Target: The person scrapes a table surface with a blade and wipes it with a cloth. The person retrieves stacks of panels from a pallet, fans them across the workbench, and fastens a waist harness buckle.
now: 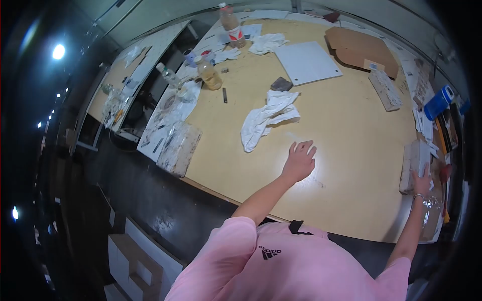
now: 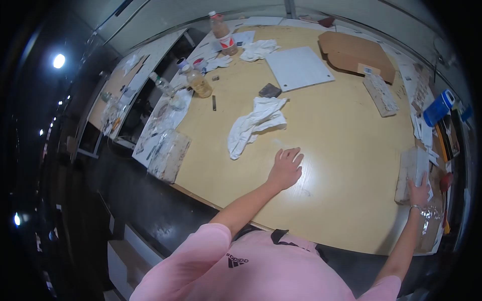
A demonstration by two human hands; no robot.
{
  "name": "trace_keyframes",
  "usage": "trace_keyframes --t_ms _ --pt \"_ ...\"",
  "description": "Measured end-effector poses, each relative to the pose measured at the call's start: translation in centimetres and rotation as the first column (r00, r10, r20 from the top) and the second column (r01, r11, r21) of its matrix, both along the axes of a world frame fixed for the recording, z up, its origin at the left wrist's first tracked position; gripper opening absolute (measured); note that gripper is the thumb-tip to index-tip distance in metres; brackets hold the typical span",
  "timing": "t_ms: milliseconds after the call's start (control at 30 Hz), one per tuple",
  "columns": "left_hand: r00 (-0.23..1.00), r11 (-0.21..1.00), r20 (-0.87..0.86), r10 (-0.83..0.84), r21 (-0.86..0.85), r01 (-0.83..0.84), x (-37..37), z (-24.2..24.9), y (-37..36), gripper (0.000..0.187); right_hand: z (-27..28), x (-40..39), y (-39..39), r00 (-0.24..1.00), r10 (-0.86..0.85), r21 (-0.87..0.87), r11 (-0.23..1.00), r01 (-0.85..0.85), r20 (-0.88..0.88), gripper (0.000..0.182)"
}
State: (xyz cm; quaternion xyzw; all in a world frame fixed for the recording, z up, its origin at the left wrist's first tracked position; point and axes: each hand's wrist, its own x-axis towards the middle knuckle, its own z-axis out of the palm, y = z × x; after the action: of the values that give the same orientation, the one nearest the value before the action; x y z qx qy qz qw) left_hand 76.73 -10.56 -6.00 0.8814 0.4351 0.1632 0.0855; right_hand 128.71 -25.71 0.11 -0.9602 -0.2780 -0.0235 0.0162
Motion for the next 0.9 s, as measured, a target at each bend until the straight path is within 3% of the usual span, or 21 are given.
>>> trace_keyframes --t_ms 100,167,200,267,300,367,433,467,533,667,767,833,900 --pt "0.994 0.999 0.110 -0.014 -0.051 0.019 -0.7 0.0 0.2 0.041 0.7 -0.1 0.4 0.999 0.002 -0.125 0.992 0.002 0.033 0.079" --pt "0.961 0.992 0.274 -0.029 -0.107 0.061 -1.7 -1.1 0.8 0.044 1.4 -2.6 0.3 0.961 0.101 -0.104 0.992 -0.076 0.258 0.074" --pt "0.940 0.994 0.341 0.022 -0.111 0.017 -2.7 -0.3 0.7 0.045 1.1 -3.7 0.1 0.920 0.143 -0.099 0.989 -0.115 0.364 0.072" --pt "0.879 0.990 0.463 0.115 -0.126 -0.063 -6.6 2.7 -0.1 0.047 -1.7 -4.2 -0.7 0.903 0.195 0.085 0.966 -0.244 0.382 0.066" --pt "0.860 0.990 0.492 0.137 -0.029 -0.141 -9.3 3.3 -0.3 0.047 -3.1 -4.5 -1.3 0.894 0.218 0.172 0.937 -0.303 0.391 0.064" --pt "0.823 0.939 0.495 0.279 0.040 -0.343 -16.4 5.6 -0.8 0.052 -4.2 -8.4 -3.0 0.868 0.267 0.150 0.922 -0.356 0.418 0.062" --pt "0.751 0.762 0.434 0.497 0.195 -0.617 -24.7 7.6 -1.8 0.056 -3.5 -12.4 -4.5 0.877 0.298 0.209 0.895 -0.394 0.376 0.061" --pt "0.717 0.651 0.394 0.575 0.311 -0.692 -29.6 6.4 -2.1 0.068 -3.2 -13.4 -5.1 0.879 0.316 0.239 0.879 -0.413 0.357 0.061" --pt "0.571 0.482 0.243 0.784 0.343 -0.807 -35.2 8.4 -3.4 0.081 -4.2 -14.0 -6.5 0.929 0.240 0.243 0.919 -0.311 0.281 0.058" --pt "0.530 0.520 0.050 0.847 0.134 -0.844 -39.4 8.5 -3.6 0.086 -5.5 -15.4 -7.2 0.977 0.148 0.256 0.949 -0.183 0.151 0.053" --pt "0.679 0.653 0.117 0.725 0.197 -0.732 -41.8 6.1 -2.9 0.081 -5.8 -14.7 -6.9 0.964 0.237 0.207 0.944 -0.258 0.124 0.051" --pt "0.691 0.659 0.141 0.709 0.215 -0.721 -42.2 5.1 -2.8 0.078 -7.1 -12.9 -6.8 0.933 0.332 0.183 0.917 -0.354 0.141 0.049" --pt "0.695 0.650 0.148 0.704 0.259 -0.714 -42.7 4.8 -2.6 0.079 -9.0 -12.1 -6.0 0.937 0.322 0.256 0.902 -0.348 0.139 0.047"
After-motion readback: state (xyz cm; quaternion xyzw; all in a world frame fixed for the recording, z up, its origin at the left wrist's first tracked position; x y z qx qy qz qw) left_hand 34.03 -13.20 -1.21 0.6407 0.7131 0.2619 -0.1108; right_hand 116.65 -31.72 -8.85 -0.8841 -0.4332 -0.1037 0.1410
